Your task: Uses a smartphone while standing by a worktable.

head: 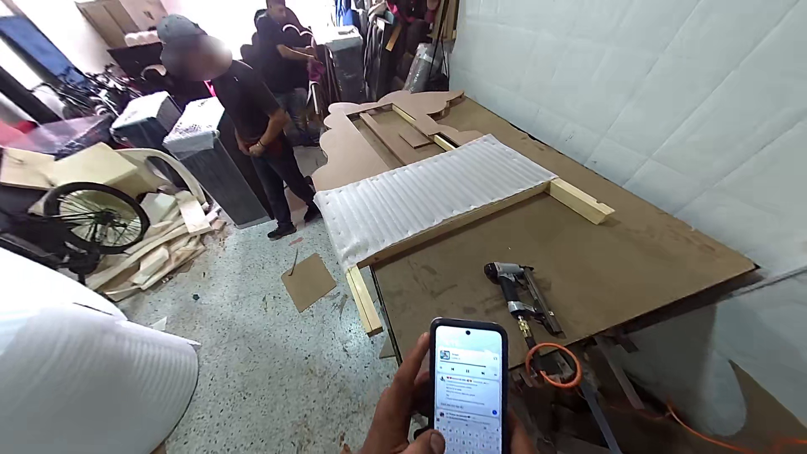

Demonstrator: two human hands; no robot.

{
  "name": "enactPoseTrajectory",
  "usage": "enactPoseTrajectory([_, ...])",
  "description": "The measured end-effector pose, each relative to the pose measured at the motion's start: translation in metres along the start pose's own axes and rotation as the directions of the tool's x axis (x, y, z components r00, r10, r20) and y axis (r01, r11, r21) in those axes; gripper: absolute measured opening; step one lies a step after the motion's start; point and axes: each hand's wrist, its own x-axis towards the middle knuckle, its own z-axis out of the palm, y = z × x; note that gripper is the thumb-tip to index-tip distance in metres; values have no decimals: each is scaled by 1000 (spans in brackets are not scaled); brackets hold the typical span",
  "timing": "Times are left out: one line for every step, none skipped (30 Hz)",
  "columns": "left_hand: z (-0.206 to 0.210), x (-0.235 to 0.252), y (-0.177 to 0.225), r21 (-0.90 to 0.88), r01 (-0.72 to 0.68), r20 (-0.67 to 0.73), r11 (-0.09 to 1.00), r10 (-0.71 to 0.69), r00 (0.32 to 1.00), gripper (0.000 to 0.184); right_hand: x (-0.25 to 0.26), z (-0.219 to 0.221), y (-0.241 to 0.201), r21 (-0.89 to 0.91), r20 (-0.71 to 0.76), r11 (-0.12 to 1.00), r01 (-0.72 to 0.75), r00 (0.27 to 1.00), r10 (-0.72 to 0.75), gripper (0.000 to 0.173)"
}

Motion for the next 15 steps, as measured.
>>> enactPoseTrajectory([0, 0, 0, 3, -8, 6, 1000, 8, 1000, 89, 0, 2, -2, -8, -11, 1000, -13, 1000, 13, 71])
enactPoseTrajectory([0, 1, 1, 16, -15, 6, 1000, 15, 1000, 88, -1, 4, -4, -9, -16, 1000, -23, 1000, 23, 70])
enactPoseTrajectory([2, 1, 0, 26, -21, 0, 999, 21, 1000, 87, -2, 4, -6, -1, -14, 1000, -27, 1000, 27, 70])
enactPoseTrajectory([3, 1, 0, 23, -27, -6, 999, 27, 1000, 87, -3, 4, -7, 5, -3, 1000, -29, 1000, 29, 72])
enactPoseTrajectory([4, 1, -1, 15, -29, -9, 999, 29, 1000, 88, -4, 4, -7, 17, 6, 999, -32, 999, 32, 72])
enactPoseTrajectory([4, 0, -1, 9, -29, -9, 1000, 29, 1000, 89, -5, 4, -8, 27, 12, 999, -40, 999, 39, 72])
enactPoseTrajectory([4, -1, -1, 6, -28, -7, 1000, 28, 1000, 90, -5, 4, -8, 35, 10, 998, -50, 999, 49, 72])
enactPoseTrajectory([3, -2, -1, 7, -26, 1, 1000, 26, 1000, 91, -5, 5, -8, 40, 2, 998, -56, 998, 56, 71])
enactPoseTrajectory([3, -3, -2, 4, -22, 10, 1000, 22, 1000, 92, -5, 5, -8, 50, -4, 997, -58, 998, 59, 71])
enactPoseTrajectory([4, -3, -2, 0, -16, 17, 1000, 16, 1000, 92, -6, 5, -8, 60, -4, 997, -55, 998, 55, 70])
enactPoseTrajectory([4, -3, -2, -1, -13, 26, 1000, 13, 1000, 93, -5, 4, -8, 74, 0, 996, -49, 999, 50, 69])
enactPoseTrajectory([3, -3, -2, 0, -9, 34, 1000, 9, 999, 93, -5, 4, -7, 90, 0, 995, -46, 999, 46, 67])
enactPoseTrajectory([4, -3, -2, 5, -6, 37, 1000, 6, 999, 93, -5, 4, -7, 104, -7, 993, -47, 999, 48, 67])
enactPoseTrajectory([4, -3, -2, 13, -4, 38, 1000, 3, 999, 93, -4, 5, -7, 110, -27, 993, -48, 998, 52, 67])
enactPoseTrajectory([5, -2, -2, 24, -5, 39, 1000, 4, 999, 93, -4, 6, -7, 112, -55, 993, -47, 997, 54, 66])
